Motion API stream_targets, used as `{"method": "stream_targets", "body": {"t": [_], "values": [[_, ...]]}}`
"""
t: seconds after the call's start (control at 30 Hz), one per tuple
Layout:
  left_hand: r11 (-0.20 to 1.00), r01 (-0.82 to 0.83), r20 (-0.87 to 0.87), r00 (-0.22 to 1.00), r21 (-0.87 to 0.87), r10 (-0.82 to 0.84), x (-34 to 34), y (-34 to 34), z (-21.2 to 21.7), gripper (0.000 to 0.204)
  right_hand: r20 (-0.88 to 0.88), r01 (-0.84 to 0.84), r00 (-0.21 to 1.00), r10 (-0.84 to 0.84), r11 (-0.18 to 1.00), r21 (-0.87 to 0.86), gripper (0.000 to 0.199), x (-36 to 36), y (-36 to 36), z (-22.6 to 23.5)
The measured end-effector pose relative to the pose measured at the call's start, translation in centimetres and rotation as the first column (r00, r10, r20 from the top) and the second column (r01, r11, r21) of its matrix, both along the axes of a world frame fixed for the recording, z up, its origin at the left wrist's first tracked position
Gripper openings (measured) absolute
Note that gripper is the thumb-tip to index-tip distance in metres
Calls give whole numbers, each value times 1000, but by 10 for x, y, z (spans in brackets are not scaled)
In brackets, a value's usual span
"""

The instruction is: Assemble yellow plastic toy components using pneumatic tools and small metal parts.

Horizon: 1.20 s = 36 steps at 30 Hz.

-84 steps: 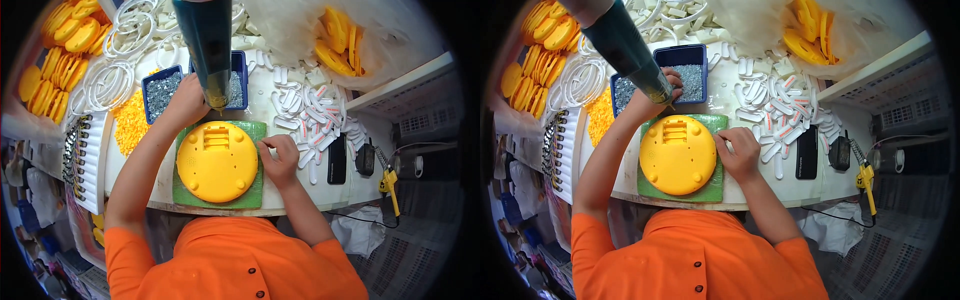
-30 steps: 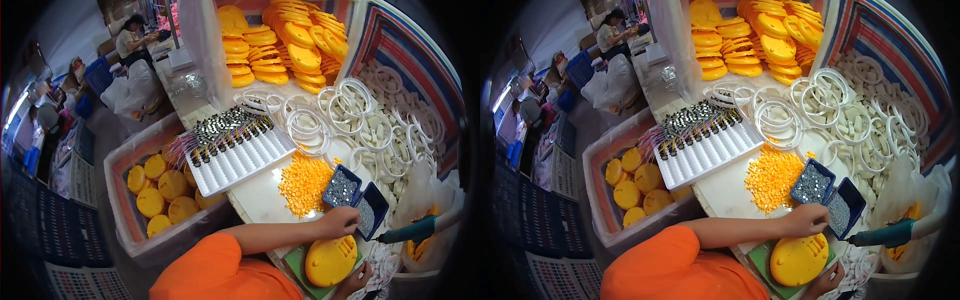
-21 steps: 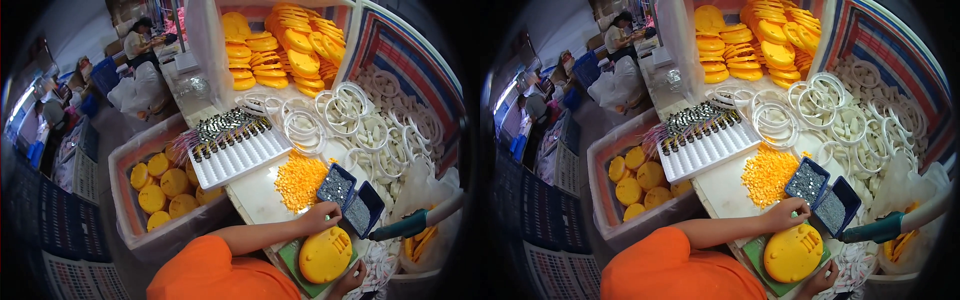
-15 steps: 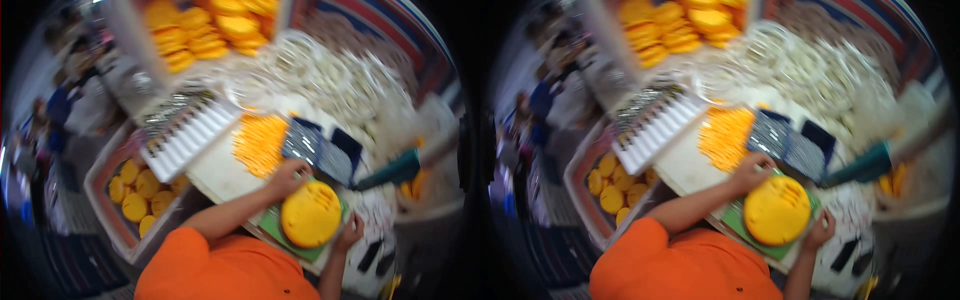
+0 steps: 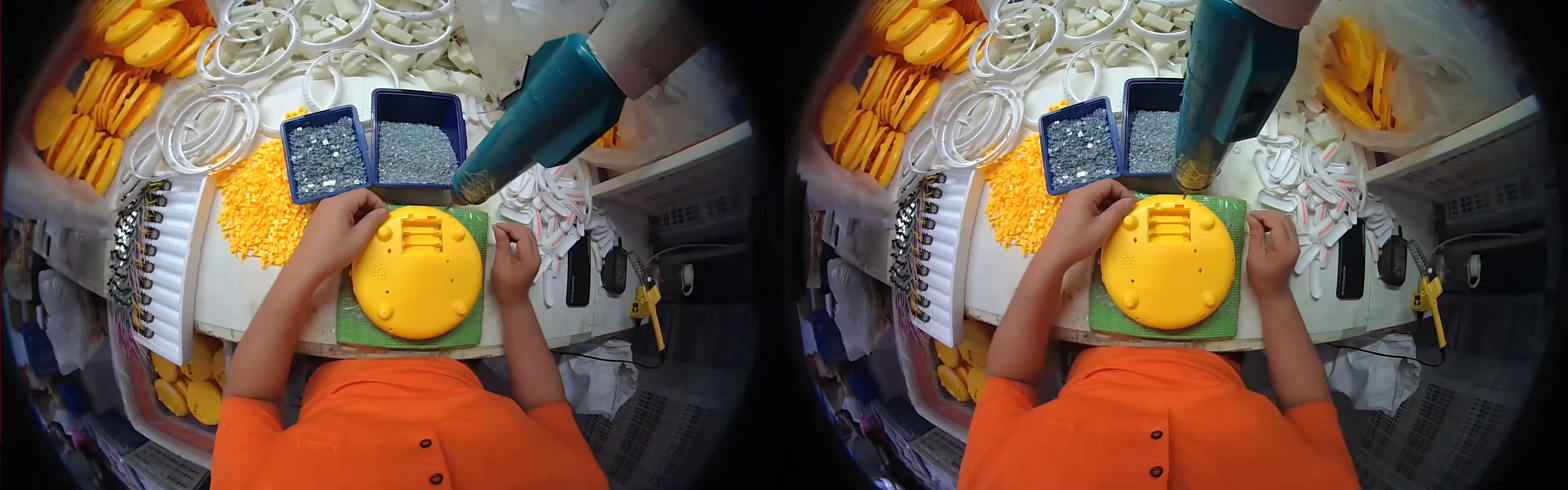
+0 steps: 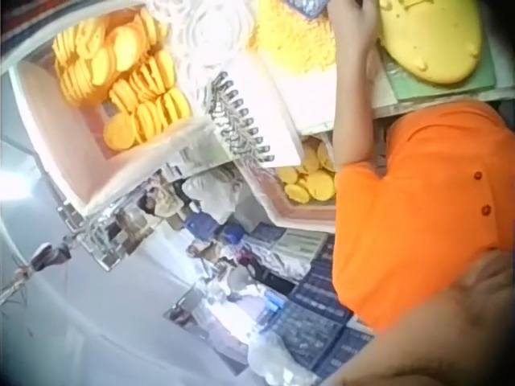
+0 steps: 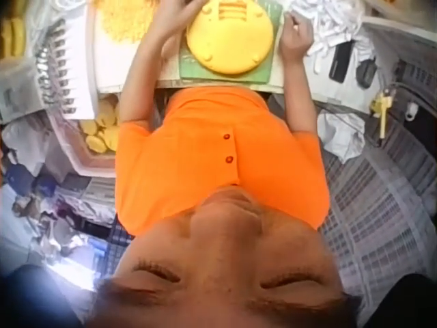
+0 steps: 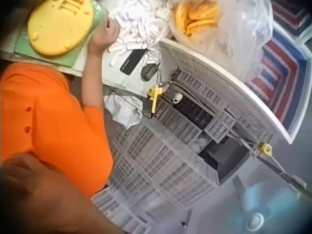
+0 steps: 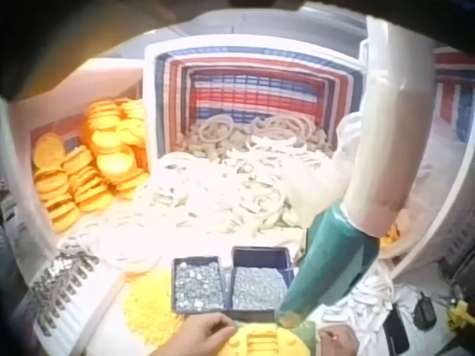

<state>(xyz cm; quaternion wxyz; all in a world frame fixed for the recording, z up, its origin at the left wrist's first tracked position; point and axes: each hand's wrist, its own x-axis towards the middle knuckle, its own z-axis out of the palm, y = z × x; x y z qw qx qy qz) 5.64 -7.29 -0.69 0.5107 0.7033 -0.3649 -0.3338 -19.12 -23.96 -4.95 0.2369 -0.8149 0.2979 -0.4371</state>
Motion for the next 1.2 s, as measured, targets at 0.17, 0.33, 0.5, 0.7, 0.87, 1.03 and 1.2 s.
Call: {"method": "stream_targets", "body": {"t": [0.17,0.33,0.5,0.7,0.87,1.03,1.2], "values": [[979,109,91,988,170,-125,8,-6,16,18,-13,-2,1000,1,1000,-16,3,1,0,1],[983,169,333,925,76,-185,10,-1,17,14,-86,-122,987,134,983,136,6,6,-2,27],[963,269,597,768,31,-233,10,21,10,25,-187,-361,857,480,819,446,9,40,-14,62],[964,250,599,787,-90,-148,18,12,14,27,-270,-386,775,571,766,514,11,54,-26,61],[970,184,674,739,-160,-29,33,-27,32,24,-366,-388,681,634,736,554,14,56,-28,77],[992,117,913,408,-43,-8,47,-65,18,18,-348,-473,665,661,733,488,22,38,-29,74],[987,121,877,479,-102,32,47,-72,6,11,-443,-346,787,429,902,259,19,67,-32,94]]}}
